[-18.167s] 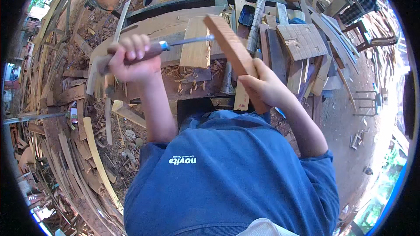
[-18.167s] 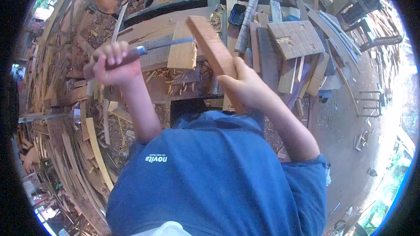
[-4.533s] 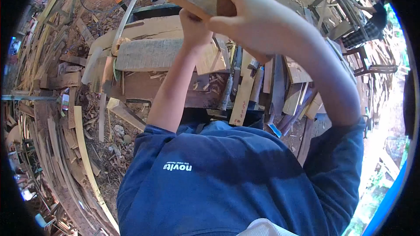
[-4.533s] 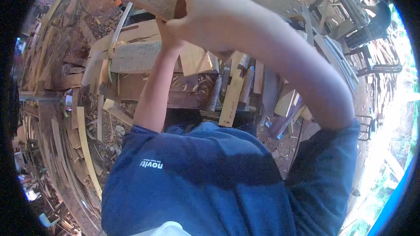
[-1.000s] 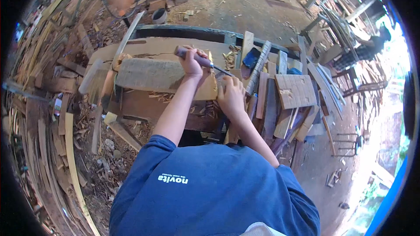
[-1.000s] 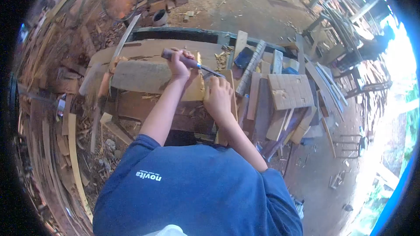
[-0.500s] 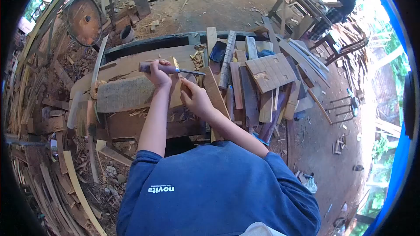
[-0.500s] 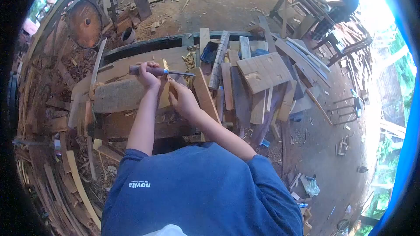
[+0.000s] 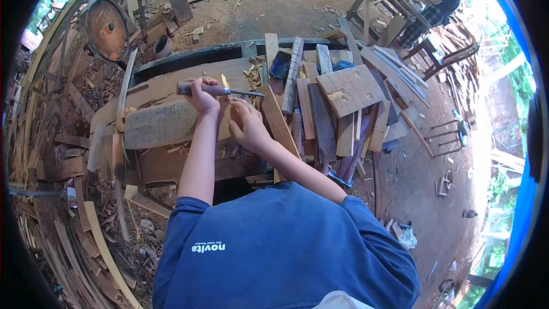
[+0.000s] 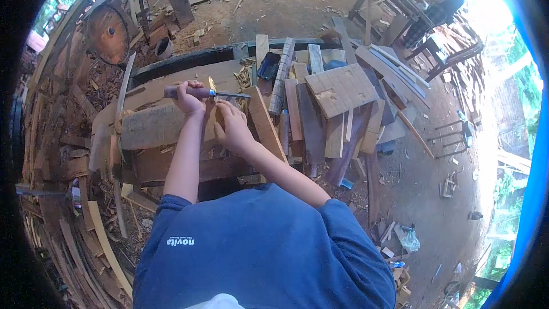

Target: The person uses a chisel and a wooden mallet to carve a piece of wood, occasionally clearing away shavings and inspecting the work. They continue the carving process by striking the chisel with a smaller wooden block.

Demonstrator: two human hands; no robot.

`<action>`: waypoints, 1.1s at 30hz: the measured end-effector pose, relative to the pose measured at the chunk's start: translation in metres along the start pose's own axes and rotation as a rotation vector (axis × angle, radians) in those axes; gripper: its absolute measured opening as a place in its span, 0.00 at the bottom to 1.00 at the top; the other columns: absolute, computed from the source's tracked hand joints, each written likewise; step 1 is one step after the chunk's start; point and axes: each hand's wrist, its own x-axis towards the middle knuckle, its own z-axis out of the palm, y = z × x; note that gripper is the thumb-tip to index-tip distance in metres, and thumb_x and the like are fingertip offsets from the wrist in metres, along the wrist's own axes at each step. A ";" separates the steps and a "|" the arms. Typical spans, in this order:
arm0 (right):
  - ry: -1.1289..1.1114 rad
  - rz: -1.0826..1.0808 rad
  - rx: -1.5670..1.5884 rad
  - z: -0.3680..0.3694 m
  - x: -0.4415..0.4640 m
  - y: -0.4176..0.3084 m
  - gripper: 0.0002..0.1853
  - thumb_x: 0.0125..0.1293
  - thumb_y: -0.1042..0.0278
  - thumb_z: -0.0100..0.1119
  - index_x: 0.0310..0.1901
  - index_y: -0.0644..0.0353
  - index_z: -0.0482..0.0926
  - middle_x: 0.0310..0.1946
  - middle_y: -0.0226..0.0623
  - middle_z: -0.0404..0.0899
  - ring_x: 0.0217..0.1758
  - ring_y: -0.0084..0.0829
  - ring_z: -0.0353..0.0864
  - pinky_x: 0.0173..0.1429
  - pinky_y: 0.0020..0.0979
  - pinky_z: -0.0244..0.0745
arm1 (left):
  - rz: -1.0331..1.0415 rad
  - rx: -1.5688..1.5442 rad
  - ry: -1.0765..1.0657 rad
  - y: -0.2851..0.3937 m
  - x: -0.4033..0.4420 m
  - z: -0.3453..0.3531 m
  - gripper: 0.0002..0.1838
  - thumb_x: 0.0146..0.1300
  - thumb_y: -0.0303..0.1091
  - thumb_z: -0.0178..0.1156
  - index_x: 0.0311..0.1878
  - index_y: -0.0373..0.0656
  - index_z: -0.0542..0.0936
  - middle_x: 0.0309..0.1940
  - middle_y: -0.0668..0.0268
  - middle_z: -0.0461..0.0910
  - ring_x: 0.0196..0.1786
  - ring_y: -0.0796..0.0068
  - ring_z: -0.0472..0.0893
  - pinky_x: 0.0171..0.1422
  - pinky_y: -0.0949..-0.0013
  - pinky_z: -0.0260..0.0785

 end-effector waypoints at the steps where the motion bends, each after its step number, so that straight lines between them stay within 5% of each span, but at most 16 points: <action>1: -0.003 0.018 0.045 -0.001 0.000 0.001 0.28 0.59 0.72 0.61 0.61 0.64 0.67 0.63 0.51 0.69 0.68 0.49 0.67 0.70 0.44 0.60 | 0.000 0.001 0.001 0.002 -0.002 0.003 0.12 0.55 0.24 0.55 0.40 0.46 0.65 0.22 0.62 0.70 0.24 0.67 0.73 0.32 0.62 0.74; 20: 0.057 0.074 0.181 0.008 -0.003 0.011 0.22 0.56 0.78 0.63 0.55 0.63 0.72 0.56 0.47 0.75 0.61 0.47 0.72 0.65 0.41 0.68 | 0.047 0.052 0.048 0.005 -0.008 0.012 0.12 0.56 0.25 0.55 0.40 0.46 0.64 0.22 0.63 0.71 0.24 0.67 0.73 0.32 0.62 0.74; 33: 0.091 0.094 0.097 0.011 -0.006 0.005 0.29 0.57 0.74 0.64 0.61 0.61 0.66 0.55 0.50 0.72 0.62 0.49 0.68 0.68 0.43 0.61 | 0.032 0.053 0.014 0.005 -0.005 0.008 0.11 0.55 0.24 0.54 0.40 0.46 0.64 0.22 0.62 0.70 0.24 0.67 0.73 0.33 0.61 0.74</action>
